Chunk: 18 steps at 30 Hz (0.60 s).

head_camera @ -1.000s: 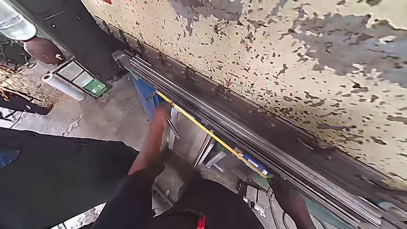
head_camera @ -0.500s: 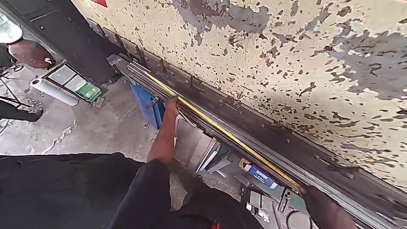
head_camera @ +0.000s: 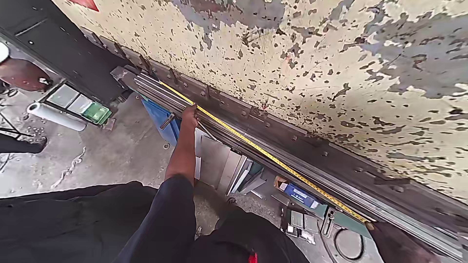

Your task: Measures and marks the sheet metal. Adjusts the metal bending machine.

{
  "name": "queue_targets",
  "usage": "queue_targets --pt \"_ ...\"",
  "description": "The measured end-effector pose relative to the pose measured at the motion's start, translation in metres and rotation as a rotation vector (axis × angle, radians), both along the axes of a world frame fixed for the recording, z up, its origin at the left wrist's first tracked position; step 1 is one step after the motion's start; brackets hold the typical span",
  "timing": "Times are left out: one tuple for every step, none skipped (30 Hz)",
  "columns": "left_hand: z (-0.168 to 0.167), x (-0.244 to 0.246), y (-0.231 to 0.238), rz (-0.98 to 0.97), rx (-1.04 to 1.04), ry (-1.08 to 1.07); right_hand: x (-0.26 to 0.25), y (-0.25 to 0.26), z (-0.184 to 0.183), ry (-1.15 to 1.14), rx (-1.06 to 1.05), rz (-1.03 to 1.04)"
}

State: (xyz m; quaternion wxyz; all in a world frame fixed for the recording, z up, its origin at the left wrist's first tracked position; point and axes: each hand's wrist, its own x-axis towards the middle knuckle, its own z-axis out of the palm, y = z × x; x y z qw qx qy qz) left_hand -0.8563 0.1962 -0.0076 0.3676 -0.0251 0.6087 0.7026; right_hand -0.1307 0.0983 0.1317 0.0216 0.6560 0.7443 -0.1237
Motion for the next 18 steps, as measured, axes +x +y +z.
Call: queue_targets --pt "0.0 0.003 0.003 0.004 -0.003 -0.004 0.004 0.0 0.002 0.044 0.016 0.031" --pt "0.001 0.007 0.005 0.011 -0.015 -0.007 0.008 0.001 0.004 0.079 0.022 0.048" --pt "0.001 0.009 0.005 0.023 -0.026 -0.006 0.013 0.004 0.003 0.094 0.022 0.057" --pt "0.002 0.011 0.002 0.042 -0.032 0.016 0.017 0.008 0.002 0.103 0.026 0.068" --pt "0.006 0.016 -0.006 0.04 -0.022 0.036 0.021 0.014 -0.001 0.101 0.035 0.084" --pt "0.01 0.026 -0.014 0.007 -0.017 0.061 0.027 0.017 -0.002 0.078 0.05 0.098" --pt "0.013 0.042 -0.019 -0.036 -0.044 0.111 0.035 0.019 -0.002 0.057 0.046 0.08" --pt "0.02 0.058 -0.028 -0.112 -0.042 0.132 0.044 0.019 0.0 0.049 0.012 0.034" --pt "0.025 0.074 -0.033 -0.191 -0.031 0.161 0.058 0.02 0.003 0.041 -0.014 -0.011" --pt "0.025 0.085 -0.037 -0.26 -0.022 0.195 0.075 0.024 0.005 0.045 -0.019 -0.04" --pt "0.021 0.092 -0.042 -0.332 -0.003 0.213 0.096 0.028 0.003 0.049 -0.011 -0.046" --pt "0.012 0.098 -0.045 -0.376 0.004 0.227 0.12 0.033 0.001 0.054 -0.014 -0.051" --pt "0.004 0.106 -0.05 -0.403 -0.01 0.262 0.141 0.041 -0.001 0.068 -0.025 -0.062" --pt "0.004 0.124 -0.059 -0.413 -0.059 0.297 0.161 0.048 -0.003 0.079 -0.041 -0.074" --pt "0.009 0.152 -0.072 -0.418 -0.122 0.333 0.18 0.053 -0.005 0.089 -0.061 -0.087" --pt "0.012 0.18 -0.087 -0.445 -0.179 0.374 0.197 0.058 -0.006 0.094 -0.09 -0.104" --pt "0.012 0.21 -0.105 -0.479 -0.225 0.4 0.214 0.062 -0.004 0.094 -0.122 -0.125" --pt "0.007 0.238 -0.122 -0.519 -0.253 0.405 0.231 0.065 -0.004 0.09 -0.149 -0.143"
